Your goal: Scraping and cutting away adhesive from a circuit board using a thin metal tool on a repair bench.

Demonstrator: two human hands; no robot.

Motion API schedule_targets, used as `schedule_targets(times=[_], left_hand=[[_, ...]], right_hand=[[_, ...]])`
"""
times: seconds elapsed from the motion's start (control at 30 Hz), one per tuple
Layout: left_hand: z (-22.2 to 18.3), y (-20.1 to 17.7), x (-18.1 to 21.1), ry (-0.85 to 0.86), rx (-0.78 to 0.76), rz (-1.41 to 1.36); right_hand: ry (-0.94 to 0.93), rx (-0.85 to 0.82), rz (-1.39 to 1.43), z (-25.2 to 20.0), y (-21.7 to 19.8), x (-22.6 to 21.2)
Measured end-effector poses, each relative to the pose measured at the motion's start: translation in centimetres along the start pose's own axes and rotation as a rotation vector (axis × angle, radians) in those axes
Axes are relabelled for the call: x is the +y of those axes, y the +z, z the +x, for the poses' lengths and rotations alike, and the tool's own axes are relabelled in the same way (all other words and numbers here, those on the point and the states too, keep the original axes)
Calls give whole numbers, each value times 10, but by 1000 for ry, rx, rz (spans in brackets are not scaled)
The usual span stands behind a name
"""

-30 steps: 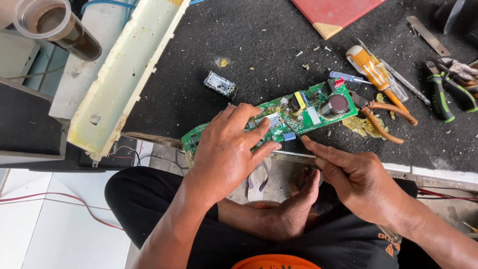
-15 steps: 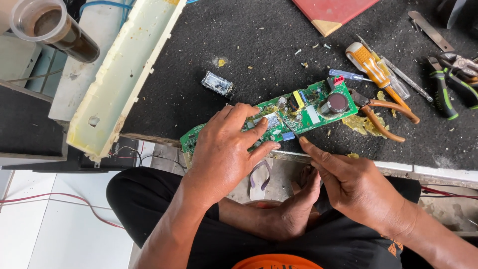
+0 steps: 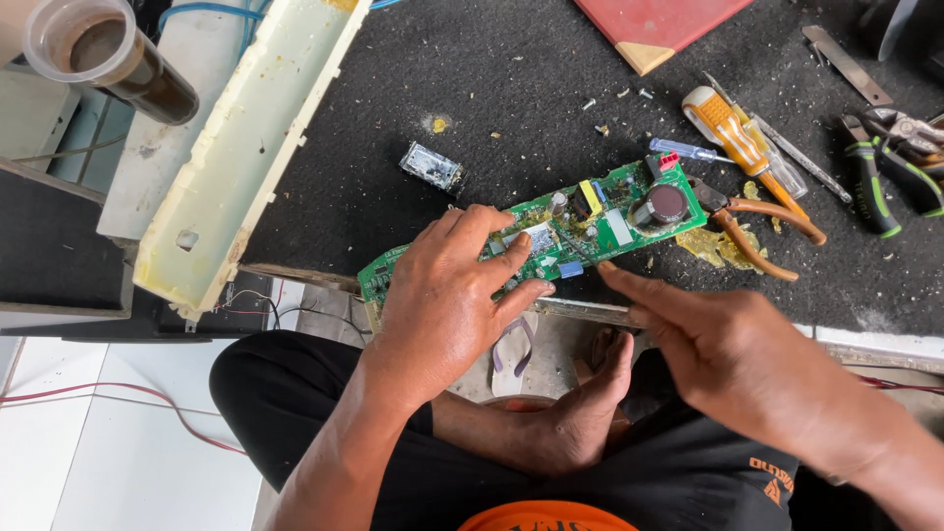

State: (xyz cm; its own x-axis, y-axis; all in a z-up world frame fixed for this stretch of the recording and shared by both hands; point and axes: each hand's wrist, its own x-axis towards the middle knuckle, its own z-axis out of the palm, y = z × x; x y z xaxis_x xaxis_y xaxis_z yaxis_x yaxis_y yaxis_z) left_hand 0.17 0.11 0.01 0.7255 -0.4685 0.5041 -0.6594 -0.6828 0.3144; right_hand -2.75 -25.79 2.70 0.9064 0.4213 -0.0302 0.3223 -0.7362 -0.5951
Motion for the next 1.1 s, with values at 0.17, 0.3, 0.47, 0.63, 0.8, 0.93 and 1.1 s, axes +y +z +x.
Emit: schedule_targets(times=[0.17,0.3,0.47,0.63,0.8,0.93,1.1], left_hand=[[-2,-1,0,-11,-11,8],[-3,1,-2,-4,-13,35],[-4,1,-2,-9,-8,53],[-2,1,-1,5,-3,47],[-1,0,0,-13,-9,23],[-1,1,0,-13,-15,13],[0,1,0,-9,-1,10]], right_hand=[[129,-142,-296,7,-13,7],[65,-131,-741,3,-4,4],[14,78,-500,-7,14,-7],[-79,297,-448,-10,33,-12],[-109,290,-42,-5,35,5],[-109,281,12,-3,33,8],[-146,275,-25,-4,33,14]])
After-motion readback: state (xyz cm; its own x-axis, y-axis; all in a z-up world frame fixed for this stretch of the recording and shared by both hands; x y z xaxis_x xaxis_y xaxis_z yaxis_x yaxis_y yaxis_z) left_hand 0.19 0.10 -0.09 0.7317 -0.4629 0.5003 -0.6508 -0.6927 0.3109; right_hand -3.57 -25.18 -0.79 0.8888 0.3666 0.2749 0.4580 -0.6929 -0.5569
